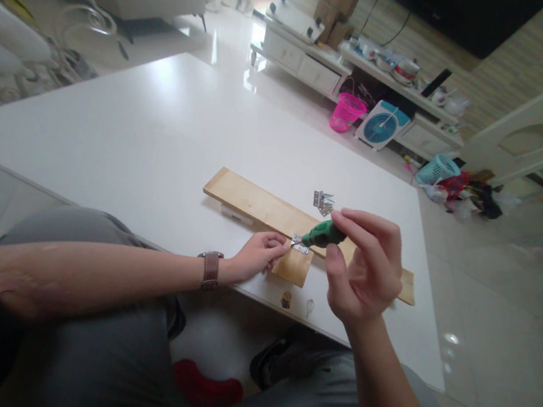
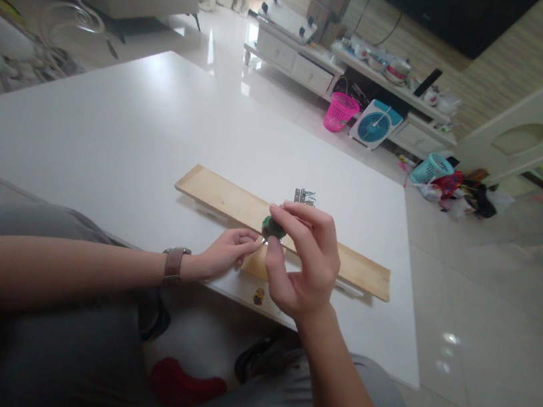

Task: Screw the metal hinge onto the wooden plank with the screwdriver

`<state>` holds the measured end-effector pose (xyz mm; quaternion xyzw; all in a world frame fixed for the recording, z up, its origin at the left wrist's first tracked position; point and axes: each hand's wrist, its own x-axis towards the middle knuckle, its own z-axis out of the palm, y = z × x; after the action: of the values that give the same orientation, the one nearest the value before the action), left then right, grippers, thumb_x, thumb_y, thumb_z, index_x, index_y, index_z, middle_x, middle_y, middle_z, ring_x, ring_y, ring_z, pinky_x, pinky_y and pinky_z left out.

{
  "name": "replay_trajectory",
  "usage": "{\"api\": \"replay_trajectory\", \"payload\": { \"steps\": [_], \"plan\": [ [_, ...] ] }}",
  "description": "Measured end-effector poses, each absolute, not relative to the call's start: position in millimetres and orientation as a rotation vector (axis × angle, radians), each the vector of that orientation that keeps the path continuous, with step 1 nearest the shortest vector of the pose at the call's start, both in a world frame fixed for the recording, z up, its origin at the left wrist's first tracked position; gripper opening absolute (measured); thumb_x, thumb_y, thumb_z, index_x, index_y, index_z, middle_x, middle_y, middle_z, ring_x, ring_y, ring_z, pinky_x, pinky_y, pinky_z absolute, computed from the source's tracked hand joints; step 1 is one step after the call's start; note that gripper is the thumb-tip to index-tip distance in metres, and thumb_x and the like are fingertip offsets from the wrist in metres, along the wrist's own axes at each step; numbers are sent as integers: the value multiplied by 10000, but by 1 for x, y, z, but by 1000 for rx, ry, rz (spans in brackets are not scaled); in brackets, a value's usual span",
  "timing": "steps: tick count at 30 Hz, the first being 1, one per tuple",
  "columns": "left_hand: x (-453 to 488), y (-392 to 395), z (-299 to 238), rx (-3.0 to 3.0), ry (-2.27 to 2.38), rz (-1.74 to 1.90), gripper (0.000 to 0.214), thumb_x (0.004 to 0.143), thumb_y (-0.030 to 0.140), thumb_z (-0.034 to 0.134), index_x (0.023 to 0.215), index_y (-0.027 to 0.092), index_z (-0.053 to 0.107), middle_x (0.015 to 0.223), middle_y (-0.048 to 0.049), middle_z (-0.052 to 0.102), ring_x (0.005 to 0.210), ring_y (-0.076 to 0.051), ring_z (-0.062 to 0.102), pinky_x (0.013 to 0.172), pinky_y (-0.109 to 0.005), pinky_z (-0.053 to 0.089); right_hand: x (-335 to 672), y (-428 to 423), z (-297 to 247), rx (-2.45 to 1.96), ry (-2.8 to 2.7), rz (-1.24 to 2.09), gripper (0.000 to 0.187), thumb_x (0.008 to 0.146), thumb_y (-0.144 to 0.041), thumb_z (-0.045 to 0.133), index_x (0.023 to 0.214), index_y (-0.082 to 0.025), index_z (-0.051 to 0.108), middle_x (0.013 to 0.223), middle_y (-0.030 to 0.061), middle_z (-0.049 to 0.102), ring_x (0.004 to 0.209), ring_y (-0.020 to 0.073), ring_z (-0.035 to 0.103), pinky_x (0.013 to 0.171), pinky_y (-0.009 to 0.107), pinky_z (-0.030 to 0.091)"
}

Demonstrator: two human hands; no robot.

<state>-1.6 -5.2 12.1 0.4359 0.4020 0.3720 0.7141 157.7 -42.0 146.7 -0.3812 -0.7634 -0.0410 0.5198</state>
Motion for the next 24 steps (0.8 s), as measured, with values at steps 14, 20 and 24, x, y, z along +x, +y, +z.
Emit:
{"api": "replay_trajectory", "payload": {
  "steps": [14,20,24],
  "plan": [
    [-1,-5,13,959,888,821,445,768,513,836,943,130,691,679,20,621,503,-76,498,467,-207,380,158,-40,146,-876,-1816,-90,387,916,-135,673,1266,-293,722,1198,78,685,1092,261,733,854,451,677],
    [-1,-5,13,944,892,823,437,770,506,844,932,131,689,676,21,617,500,-76,498,466,-206,374,159,-38,146,-895,-1785,-180,356,879,-111,770,1178,-301,745,1098,51,680,980,222,719,763,398,663],
    [-1,-5,13,940,900,813,420,768,491,842,930,138,684,644,32,601,490,-78,492,457,-203,368,160,-38,145,-920,-1777,-193,296,891,-169,770,1150,-308,742,1084,45,658,974,222,706,735,395,662]
  ]
}}
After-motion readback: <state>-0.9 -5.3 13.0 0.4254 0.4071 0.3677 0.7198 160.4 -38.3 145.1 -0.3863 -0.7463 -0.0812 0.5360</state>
